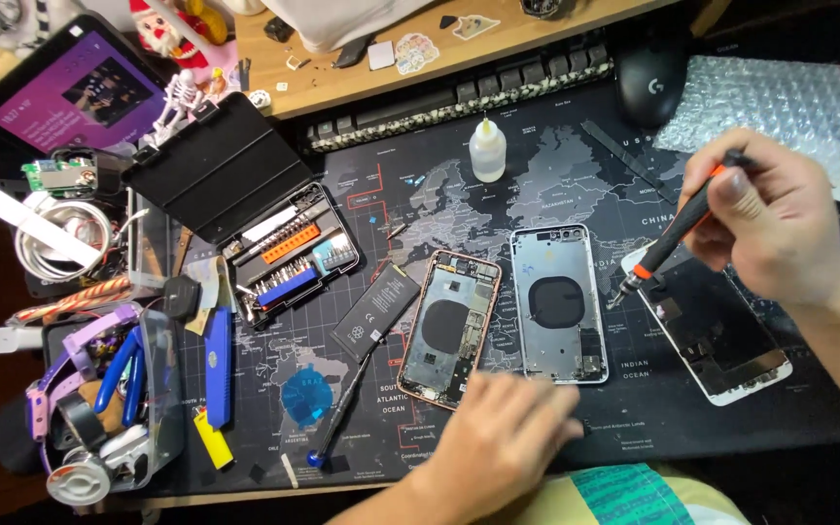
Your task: Disassembling a smartphone to access and clean or repair internal components using precision tools.
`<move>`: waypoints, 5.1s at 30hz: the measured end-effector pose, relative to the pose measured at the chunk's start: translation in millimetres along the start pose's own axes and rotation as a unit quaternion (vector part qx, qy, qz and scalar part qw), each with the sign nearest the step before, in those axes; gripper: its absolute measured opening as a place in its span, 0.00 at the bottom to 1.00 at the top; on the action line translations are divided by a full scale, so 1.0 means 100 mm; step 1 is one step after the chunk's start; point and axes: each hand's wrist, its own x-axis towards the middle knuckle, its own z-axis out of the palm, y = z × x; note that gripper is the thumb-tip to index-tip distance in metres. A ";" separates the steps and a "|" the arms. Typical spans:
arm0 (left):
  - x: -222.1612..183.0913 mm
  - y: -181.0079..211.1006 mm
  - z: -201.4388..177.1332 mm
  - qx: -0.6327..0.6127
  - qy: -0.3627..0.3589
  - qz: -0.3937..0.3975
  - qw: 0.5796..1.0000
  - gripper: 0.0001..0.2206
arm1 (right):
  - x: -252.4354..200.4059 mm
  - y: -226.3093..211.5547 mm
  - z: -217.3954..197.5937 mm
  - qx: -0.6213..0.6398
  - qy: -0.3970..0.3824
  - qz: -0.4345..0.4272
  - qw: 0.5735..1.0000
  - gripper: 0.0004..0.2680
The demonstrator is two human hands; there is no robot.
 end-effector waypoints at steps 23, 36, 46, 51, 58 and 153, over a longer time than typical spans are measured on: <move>0.36 -0.41 -0.07 -0.049 0.059 -0.103 0.992 0.05 | -0.16 -0.10 0.03 0.071 0.002 -0.028 0.997 0.18; 0.24 -0.46 0.12 0.006 -0.052 -0.078 0.996 0.04 | -0.19 -0.22 0.13 -0.089 -0.003 -0.085 0.992 0.15; 0.28 -0.45 0.07 0.008 -0.031 -0.074 0.997 0.05 | -0.18 -0.19 0.14 -0.061 -0.015 -0.080 0.995 0.15; 0.26 -0.44 0.05 0.013 -0.028 -0.072 0.997 0.04 | -0.18 -0.20 0.14 -0.063 -0.015 -0.075 0.995 0.15; 0.26 -0.39 0.07 0.082 -0.041 -0.034 0.995 0.07 | -0.19 -0.21 0.13 -0.068 -0.013 -0.073 0.995 0.16; 0.56 0.14 0.36 0.251 -0.101 0.012 0.963 0.11 | -0.15 -0.32 0.10 -0.073 -0.021 -0.067 0.995 0.16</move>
